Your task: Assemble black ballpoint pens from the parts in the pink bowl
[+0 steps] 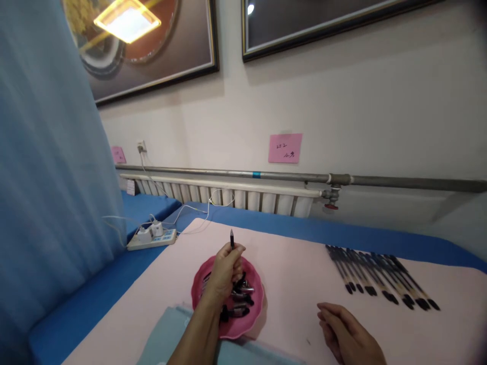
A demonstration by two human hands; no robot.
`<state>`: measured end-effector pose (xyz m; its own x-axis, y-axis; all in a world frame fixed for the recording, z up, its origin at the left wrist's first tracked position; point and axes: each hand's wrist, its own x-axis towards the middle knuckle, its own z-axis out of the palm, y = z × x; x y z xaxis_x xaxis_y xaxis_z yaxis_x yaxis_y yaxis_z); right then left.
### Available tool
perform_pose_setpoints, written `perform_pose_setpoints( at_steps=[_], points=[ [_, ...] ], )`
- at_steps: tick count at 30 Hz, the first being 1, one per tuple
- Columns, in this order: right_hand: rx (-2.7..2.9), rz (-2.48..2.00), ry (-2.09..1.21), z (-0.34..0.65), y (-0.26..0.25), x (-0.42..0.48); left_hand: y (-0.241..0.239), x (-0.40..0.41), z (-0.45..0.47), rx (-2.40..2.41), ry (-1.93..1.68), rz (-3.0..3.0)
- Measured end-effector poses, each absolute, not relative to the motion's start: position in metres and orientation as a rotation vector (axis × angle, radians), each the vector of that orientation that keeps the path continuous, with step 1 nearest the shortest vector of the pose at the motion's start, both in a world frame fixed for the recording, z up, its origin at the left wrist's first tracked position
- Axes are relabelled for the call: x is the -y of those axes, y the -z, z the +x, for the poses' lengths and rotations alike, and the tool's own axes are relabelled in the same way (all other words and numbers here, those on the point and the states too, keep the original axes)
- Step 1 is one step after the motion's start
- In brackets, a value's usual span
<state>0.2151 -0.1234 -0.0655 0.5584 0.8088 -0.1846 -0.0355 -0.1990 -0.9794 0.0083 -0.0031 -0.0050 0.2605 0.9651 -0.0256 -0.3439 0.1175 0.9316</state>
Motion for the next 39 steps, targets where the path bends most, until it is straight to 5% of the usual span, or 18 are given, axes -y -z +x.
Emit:
perform_pose_setpoints(
  at_steps=[7,22,28,39],
  points=[
    [1.094,-1.735,-0.567,0.193,0.056,0.070,-0.002,-0.005,-0.031,-0.741,-1.132,0.895],
    [1.176,-1.510,-0.785,0.179,0.053,0.021,0.002,-0.006,-0.042,-0.941,-1.009,0.948],
    [1.979,-1.231,-0.589,0.138,0.020,0.039,0.009,-0.010,-0.039,-1.015,-1.015,0.937],
    [2.510,-1.721,-0.254,0.110,0.017,0.044,0.007,-0.007,-0.030,-1.040,-1.031,0.934]
  ],
)
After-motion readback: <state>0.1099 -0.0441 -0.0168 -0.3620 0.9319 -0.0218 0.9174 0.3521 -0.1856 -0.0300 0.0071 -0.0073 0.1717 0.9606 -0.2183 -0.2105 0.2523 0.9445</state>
